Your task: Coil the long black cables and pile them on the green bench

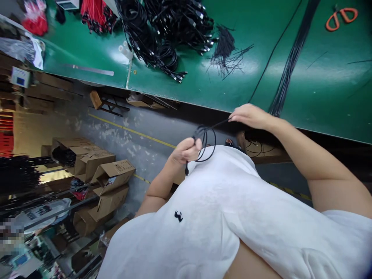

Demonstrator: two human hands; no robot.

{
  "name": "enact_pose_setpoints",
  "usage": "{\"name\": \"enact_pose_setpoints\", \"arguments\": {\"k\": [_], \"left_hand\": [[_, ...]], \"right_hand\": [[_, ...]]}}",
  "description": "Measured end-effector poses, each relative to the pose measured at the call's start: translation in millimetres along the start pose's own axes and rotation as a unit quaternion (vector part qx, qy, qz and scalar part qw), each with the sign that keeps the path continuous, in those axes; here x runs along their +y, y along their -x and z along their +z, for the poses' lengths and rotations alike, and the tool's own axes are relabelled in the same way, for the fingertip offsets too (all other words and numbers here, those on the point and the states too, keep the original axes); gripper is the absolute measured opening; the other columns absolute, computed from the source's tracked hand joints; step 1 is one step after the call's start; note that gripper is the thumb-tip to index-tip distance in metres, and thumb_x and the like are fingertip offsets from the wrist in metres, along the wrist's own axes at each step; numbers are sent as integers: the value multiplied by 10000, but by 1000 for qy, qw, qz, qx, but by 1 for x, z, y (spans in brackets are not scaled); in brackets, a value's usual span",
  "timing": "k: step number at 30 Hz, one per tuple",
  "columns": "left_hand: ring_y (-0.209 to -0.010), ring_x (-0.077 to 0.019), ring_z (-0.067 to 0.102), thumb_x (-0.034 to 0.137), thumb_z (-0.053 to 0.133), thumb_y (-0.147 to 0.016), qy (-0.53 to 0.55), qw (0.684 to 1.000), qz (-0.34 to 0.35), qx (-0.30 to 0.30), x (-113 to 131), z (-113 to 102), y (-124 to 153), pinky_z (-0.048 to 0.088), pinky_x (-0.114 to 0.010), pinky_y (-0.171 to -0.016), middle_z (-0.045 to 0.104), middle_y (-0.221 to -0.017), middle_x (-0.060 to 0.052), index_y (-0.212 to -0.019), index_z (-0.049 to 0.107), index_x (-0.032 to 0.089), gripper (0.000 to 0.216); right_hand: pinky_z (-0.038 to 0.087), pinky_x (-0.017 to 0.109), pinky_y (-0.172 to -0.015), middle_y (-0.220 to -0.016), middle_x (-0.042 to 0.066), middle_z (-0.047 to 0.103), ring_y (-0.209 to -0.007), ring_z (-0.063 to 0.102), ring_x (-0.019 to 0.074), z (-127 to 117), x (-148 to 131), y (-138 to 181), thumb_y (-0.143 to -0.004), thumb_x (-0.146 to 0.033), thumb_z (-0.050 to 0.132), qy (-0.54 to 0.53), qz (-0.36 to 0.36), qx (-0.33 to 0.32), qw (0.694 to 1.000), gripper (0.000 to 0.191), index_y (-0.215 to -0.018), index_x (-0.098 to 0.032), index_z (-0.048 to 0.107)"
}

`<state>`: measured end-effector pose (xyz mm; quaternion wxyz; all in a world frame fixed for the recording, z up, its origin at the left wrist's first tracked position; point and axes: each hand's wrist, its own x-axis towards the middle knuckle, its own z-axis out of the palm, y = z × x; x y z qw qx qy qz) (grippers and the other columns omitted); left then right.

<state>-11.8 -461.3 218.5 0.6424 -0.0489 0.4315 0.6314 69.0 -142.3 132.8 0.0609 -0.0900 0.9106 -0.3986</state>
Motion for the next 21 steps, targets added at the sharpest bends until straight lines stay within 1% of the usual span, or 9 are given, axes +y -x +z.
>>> {"name": "enact_pose_setpoints", "arguments": {"k": [3, 6, 8, 10, 12, 14, 17, 19, 21], "left_hand": [[-231, -38, -46, 445, 250, -1058, 84, 974, 171, 123, 19, -9, 23, 53, -142, -257, 11, -340, 137, -788, 675, 174, 572], [-229, -30, 74, 459, 303, -1055, 108, 937, 274, 189, 34, -11, 35, 77, -143, -266, 191, -373, 134, -1166, 670, 242, 440], [-249, -12, 185, 440, 382, -1043, 96, 942, 258, 191, 36, -11, 30, 134, -138, -288, 371, -446, 120, -1309, 604, 277, 383], [-313, -6, 367, 393, 469, -1018, 56, 963, 200, 172, 30, -10, 15, 248, -119, -340, 544, -559, 77, -1313, 607, 242, 358], [-477, -49, 580, 352, 560, -974, -4, 983, 125, 138, 18, -9, -3, 418, -130, -461, 677, -696, -3, -1233, 651, 161, 334], [-586, -108, 664, 353, 618, -936, -55, 991, 74, 101, 8, -7, -16, 503, -180, -552, 724, -752, -68, -1116, 688, 99, 319], [-360, -47, 483, 362, 549, -978, -33, 990, 96, 94, 6, -8, -13, 377, -138, -397, 600, -524, 7, -965, 710, 91, 316], [-253, -6, 266, 357, 430, -1033, 44, 979, 159, 120, 16, -13, 2, 214, -113, -303, 413, -407, 83, -896, 703, 119, 387], [-226, 3, 157, 384, 355, -1055, 117, 956, 228, 147, 27, -21, 24, 131, -107, -273, 287, -378, 114, -862, 686, 156, 445]], "right_hand": [[348, 387, -972, -1096, 179, 723, -995, 613, 232, -6, 55, 35, -1002, -319, 445, 146, 136, 54, 978, 373, -1069, -95, 736], [378, 356, -825, -1026, 164, 746, -877, 638, 218, 9, 43, 64, -981, -229, 469, 190, 121, -29, 974, 303, -969, -129, 755], [372, 327, -748, -892, 101, 753, -782, 640, 189, 27, -1, 70, -990, -239, 452, 158, 2, -93, 983, 315, -887, -190, 746], [381, 310, -739, -812, 67, 733, -724, 627, 172, 41, -54, 62, -1022, -327, 416, 117, -101, -101, 983, 363, -877, -206, 726], [388, 302, -728, -794, 62, 720, -705, 616, 168, 43, -97, 42, -1037, -398, 374, 88, -153, -84, 981, 420, -887, -200, 713], [390, 296, -707, -809, 63, 720, -724, 619, 172, 33, -116, 21, -1036, -419, 354, 65, -158, -75, 982, 443, -888, -199, 709], [401, 284, -703, -870, 49, 733, -802, 642, 185, 5, -98, 10, -1017, -434, 376, 43, -86, -68, 993, 417, -902, -217, 713], [399, 287, -708, -917, 52, 738, -844, 645, 203, -15, -67, 20, -995, -429, 412, 74, 47, -15, 996, 380, -928, -220, 722], [382, 300, -705, -947, 76, 738, -847, 629, 218, -31, -33, 38, -972, -406, 461, 131, 214, 56, 966, 338, -970, -207, 734]]}}
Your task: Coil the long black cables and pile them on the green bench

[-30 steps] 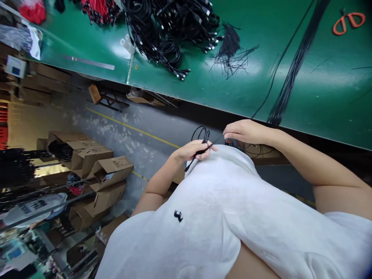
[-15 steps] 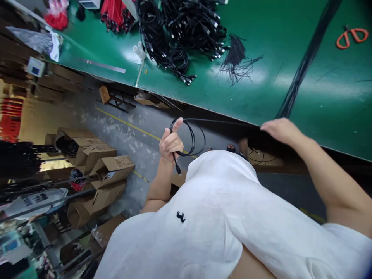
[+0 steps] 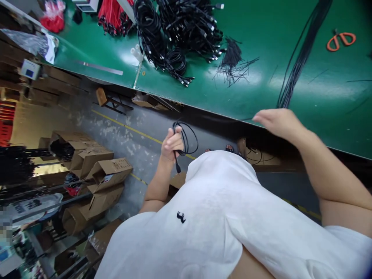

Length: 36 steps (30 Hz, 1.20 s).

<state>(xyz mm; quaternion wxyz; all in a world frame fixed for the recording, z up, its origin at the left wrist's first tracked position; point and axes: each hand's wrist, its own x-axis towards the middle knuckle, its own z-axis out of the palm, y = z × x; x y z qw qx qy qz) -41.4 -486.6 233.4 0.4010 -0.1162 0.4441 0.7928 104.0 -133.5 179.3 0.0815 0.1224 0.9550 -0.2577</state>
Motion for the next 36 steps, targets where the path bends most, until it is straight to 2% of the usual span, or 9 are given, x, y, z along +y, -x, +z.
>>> {"name": "enact_pose_setpoints", "arguments": {"k": [4, 9, 15, 18, 21, 24, 26, 30, 36], "left_hand": [[-204, -16, 184, 395, 356, -1054, 42, 999, 16, 26, 29, -12, 23, 163, -119, -262, 256, -374, 126, -1019, 686, 220, 375], [-218, -31, 276, 253, 336, -1059, 38, 997, -47, 38, 33, -4, 31, 234, -106, -273, 318, -399, 129, -1321, 591, 227, 367], [-234, -4, 303, 180, 295, -1057, 66, 996, -43, 28, 32, 1, 34, 211, -62, -271, 366, -419, 125, -1323, 583, 212, 394], [-300, -8, 421, 194, 322, -1042, 50, 998, 6, 32, 19, 5, 25, 280, -63, -312, 460, -463, 105, -1272, 602, 224, 364], [-565, -88, 674, 221, 476, -980, -48, 998, -43, 2, -9, 15, 8, 512, -141, -517, 661, -641, 17, -1147, 641, 164, 242], [-848, -212, 750, 268, 686, -862, -151, 974, -135, -103, -43, 29, -2, 596, -294, -775, 755, -856, -110, -1001, 676, 99, 219], [-739, -204, 734, 345, 759, -808, -182, 948, -179, -191, -59, 36, -3, 589, -292, -718, 742, -779, -123, -963, 694, 75, 318], [-301, -51, 326, 417, 668, -885, -147, 935, -216, -239, -63, 39, 2, 346, -176, -360, 418, -396, 63, -903, 714, 91, 329], [-255, -52, -9, 404, 345, -1044, -43, 992, -92, -75, -19, 18, 19, 48, -176, -269, 80, -352, 139, -1149, 685, 185, 418]], "right_hand": [[367, 304, -714, -903, 99, 724, -770, 561, 186, -3, 56, -3, -947, -327, 518, 17, 181, 35, 983, 275, -982, -178, 747], [367, 294, -737, -916, 93, 715, -775, 535, 162, -2, 68, -12, -948, -288, 516, -13, 209, 47, 977, 262, -988, -172, 748], [377, 307, -745, -1009, 122, 733, -862, 586, 192, -7, 62, -8, -974, -332, 485, 45, 205, 49, 976, 324, -1068, -153, 738], [391, 301, -733, -1022, 69, 748, -874, 624, 207, -5, 15, 9, -951, -393, 514, 47, 50, -88, 994, 296, -1019, -227, 750], [401, 271, -715, -924, 21, 743, -807, 636, 177, -5, -50, 25, -989, -472, 415, -54, -214, -237, 946, 386, -914, -262, 730], [373, 267, -657, -785, 27, 704, -693, 597, 159, -8, -93, 22, -1009, -506, 341, -116, -311, -199, 922, 472, -839, -239, 691], [366, 270, -649, -761, 24, 693, -675, 582, 155, -10, -101, 10, -1002, -510, 362, -139, -303, -156, 930, 463, -819, -230, 683], [414, 277, -731, -874, 19, 719, -780, 620, 162, -4, -69, -17, -977, -537, 410, -208, -278, -157, 925, 438, -890, -226, 705], [364, 396, -989, -1066, 93, 734, -993, 610, 220, 32, 67, -30, -959, -426, 460, -44, -67, -27, 996, 358, -930, -201, 737]]}}
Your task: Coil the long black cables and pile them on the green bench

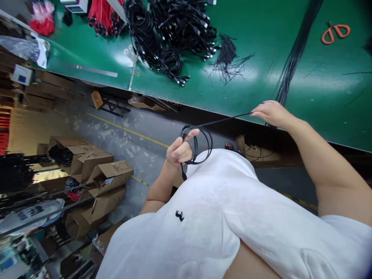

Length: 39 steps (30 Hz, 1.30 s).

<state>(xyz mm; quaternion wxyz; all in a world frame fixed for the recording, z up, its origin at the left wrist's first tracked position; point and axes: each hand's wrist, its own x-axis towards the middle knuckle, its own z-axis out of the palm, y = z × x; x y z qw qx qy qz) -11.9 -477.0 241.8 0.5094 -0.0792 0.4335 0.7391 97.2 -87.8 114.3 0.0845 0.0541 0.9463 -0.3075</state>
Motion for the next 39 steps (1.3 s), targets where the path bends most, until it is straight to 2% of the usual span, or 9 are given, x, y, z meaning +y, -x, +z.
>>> {"name": "enact_pose_setpoints", "arguments": {"k": [4, 7, 10, 16, 20, 26, 32, 36, 39], "left_hand": [[-245, -22, 162, 326, 351, -1052, 40, 991, 120, 51, 28, -11, 20, 115, -150, -290, 313, -408, 126, -1351, 559, 245, 373], [-370, -6, 449, 261, 374, -1042, 43, 989, 104, 94, 37, -15, 17, 280, -96, -364, 586, -600, 66, -1357, 551, 234, 361], [-477, -34, 575, 262, 400, -1030, 16, 991, 48, 123, 33, -18, 4, 405, -104, -443, 660, -676, 11, -1212, 632, 145, 317], [-384, -67, 522, 300, 589, -929, -61, 997, 2, 55, 5, -16, -7, 384, -151, -387, 599, -545, 10, -968, 701, 88, 243], [-335, -97, 495, 389, 693, -842, -98, 992, -55, -50, -10, -6, -6, 363, -189, -354, 569, -480, 11, -984, 721, 71, 349], [-339, -100, 496, 454, 762, -769, -92, 989, -58, -105, -16, 0, -6, 353, -193, -354, 586, -484, -1, -993, 734, 83, 434], [-268, -57, 338, 393, 569, -950, -10, 994, -96, -56, -17, 6, -9, 248, -180, -322, 442, -412, 41, -875, 723, 92, 346], [-222, -31, 147, 420, 411, -1026, 22, 992, -122, -32, -11, 2, -7, 163, -156, -301, 215, -352, 103, -756, 678, 133, 476], [-220, -25, -21, 468, 349, -1039, 30, 1000, -8, 7, 10, -10, 9, 69, -154, -269, 49, -341, 136, -757, 654, 185, 503]], "right_hand": [[379, 413, -962, -1079, 165, 743, -953, 630, 248, 20, 25, 31, -953, -319, 486, 109, 69, -44, 991, 315, -934, -142, 745], [438, 384, -858, -982, 132, 759, -880, 659, 253, 27, -26, 55, -980, -378, 440, 101, -55, -70, 991, 374, -975, -167, 749], [475, 358, -821, -1041, 71, 752, -939, 681, 243, 19, -76, 57, -1004, -457, 352, 47, -113, -39, 992, 439, -1078, -240, 726], [527, 401, -790, -1183, 129, 701, -967, 685, 308, 14, -89, -2, -888, -596, 530, 23, 1, -115, 993, 605, -1342, -200, 591], [480, 442, -986, -1508, 158, 470, -1270, 553, 315, 41, -117, -40, -908, -481, 550, -60, -107, -21, 992, 708, -1533, -208, 361], [426, 328, -803, -932, 110, 704, -870, 624, 217, 51, -157, -62, -1024, -339, 357, -14, -251, -75, 965, 363, -1004, -159, 672], [371, 320, -765, -913, 124, 686, -847, 570, 221, 40, -164, -54, -1027, -355, 343, 38, -256, -14, 966, 376, -983, -168, 666], [410, 301, -762, -969, 99, 695, -883, 595, 209, 41, -144, -64, -1016, -449, 325, -69, -219, -25, 973, 428, -1006, -190, 666], [455, 285, -723, -887, 63, 700, -728, 601, 167, 57, -91, -60, -992, -540, 294, -157, -116, -38, 980, 511, -989, -186, 663]]}}
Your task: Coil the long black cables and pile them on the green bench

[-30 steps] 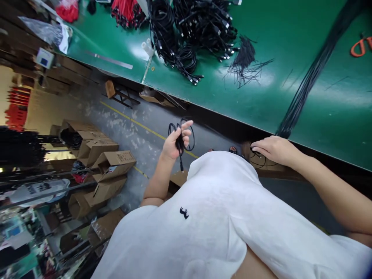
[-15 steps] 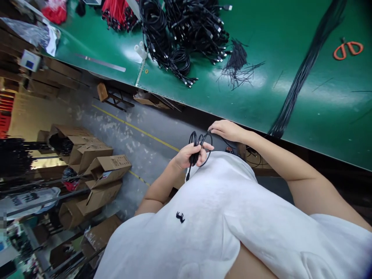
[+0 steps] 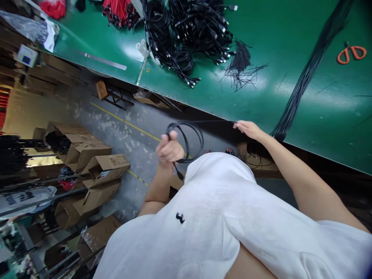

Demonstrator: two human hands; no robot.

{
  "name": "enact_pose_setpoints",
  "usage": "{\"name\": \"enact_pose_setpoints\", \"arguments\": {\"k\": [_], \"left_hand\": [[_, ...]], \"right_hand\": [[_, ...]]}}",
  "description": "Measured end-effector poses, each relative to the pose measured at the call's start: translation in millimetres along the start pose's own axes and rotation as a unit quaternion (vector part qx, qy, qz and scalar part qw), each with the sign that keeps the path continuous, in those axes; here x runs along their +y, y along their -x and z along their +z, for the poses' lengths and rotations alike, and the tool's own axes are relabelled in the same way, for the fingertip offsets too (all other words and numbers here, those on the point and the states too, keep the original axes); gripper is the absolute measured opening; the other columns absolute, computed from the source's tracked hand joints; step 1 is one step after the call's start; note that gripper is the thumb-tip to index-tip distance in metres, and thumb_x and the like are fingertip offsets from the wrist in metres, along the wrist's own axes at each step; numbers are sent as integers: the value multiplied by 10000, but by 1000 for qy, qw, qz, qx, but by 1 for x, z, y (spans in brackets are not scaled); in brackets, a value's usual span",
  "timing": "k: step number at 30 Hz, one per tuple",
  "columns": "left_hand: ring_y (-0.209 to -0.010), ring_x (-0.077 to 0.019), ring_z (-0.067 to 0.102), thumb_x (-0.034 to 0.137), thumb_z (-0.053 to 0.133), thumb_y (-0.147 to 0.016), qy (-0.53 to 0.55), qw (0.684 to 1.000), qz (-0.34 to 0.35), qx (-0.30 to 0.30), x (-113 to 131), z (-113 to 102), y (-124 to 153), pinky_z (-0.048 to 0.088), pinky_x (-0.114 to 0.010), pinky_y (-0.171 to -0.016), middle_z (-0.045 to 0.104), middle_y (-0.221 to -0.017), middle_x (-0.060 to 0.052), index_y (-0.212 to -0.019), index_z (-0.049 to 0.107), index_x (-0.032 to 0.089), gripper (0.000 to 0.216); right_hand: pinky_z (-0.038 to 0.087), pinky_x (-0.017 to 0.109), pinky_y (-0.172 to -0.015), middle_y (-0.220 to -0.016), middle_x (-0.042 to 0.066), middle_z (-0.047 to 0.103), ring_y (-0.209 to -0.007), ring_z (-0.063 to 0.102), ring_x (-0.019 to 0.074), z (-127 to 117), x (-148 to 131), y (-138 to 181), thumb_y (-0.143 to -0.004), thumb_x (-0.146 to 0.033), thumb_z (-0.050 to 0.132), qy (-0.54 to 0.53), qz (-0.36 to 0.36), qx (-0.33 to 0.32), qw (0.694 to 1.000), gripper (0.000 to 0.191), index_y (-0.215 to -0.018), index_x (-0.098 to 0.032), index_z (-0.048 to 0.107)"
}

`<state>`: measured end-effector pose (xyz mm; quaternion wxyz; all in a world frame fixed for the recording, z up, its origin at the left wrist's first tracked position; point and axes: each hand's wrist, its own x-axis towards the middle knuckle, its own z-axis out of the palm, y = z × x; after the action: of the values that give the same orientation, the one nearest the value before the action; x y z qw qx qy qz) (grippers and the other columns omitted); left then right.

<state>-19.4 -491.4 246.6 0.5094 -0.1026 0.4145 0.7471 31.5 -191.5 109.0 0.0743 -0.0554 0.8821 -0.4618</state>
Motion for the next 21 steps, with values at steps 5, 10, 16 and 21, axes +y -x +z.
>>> {"name": "enact_pose_setpoints", "arguments": {"k": [5, 10, 16, 21], "left_hand": [[-225, -28, -15, 494, 294, -1051, 41, 966, 249, 55, 42, -13, 23, 21, -159, -263, 69, -338, 139, -993, 677, 245, 460], [-363, -48, 503, 351, 448, -1027, -69, 992, 81, 64, 22, -6, -16, 348, -120, -366, 586, -507, 25, -974, 691, 127, 334], [-889, -219, 748, 421, 707, -870, -202, 969, -96, -108, -34, 9, -47, 577, -301, -822, 771, -922, -158, -1011, 710, 86, 364], [-343, -64, 409, 444, 704, -866, -156, 958, -151, -186, -33, 18, -39, 444, -196, -433, 469, -413, 48, -889, 717, 89, 356]], "right_hand": [[488, 299, -668, -865, 80, 738, -736, 654, 193, 18, 56, 74, -986, -525, 278, 97, 108, 0, 989, 533, -818, -210, 674], [487, 316, -740, -940, 82, 740, -848, 673, 209, 10, -32, 102, -1023, -428, 339, 155, -81, -57, 983, 429, -1051, -220, 713], [409, 299, -697, -855, 82, 694, -789, 619, 194, -28, -118, 54, -1044, -455, 295, 141, -144, -42, 979, 490, -975, -199, 706], [413, 284, -772, -939, 76, 700, -875, 620, 185, -41, -67, 37, -1031, -508, 324, 82, -115, -27, 990, 491, -987, -204, 707]]}}
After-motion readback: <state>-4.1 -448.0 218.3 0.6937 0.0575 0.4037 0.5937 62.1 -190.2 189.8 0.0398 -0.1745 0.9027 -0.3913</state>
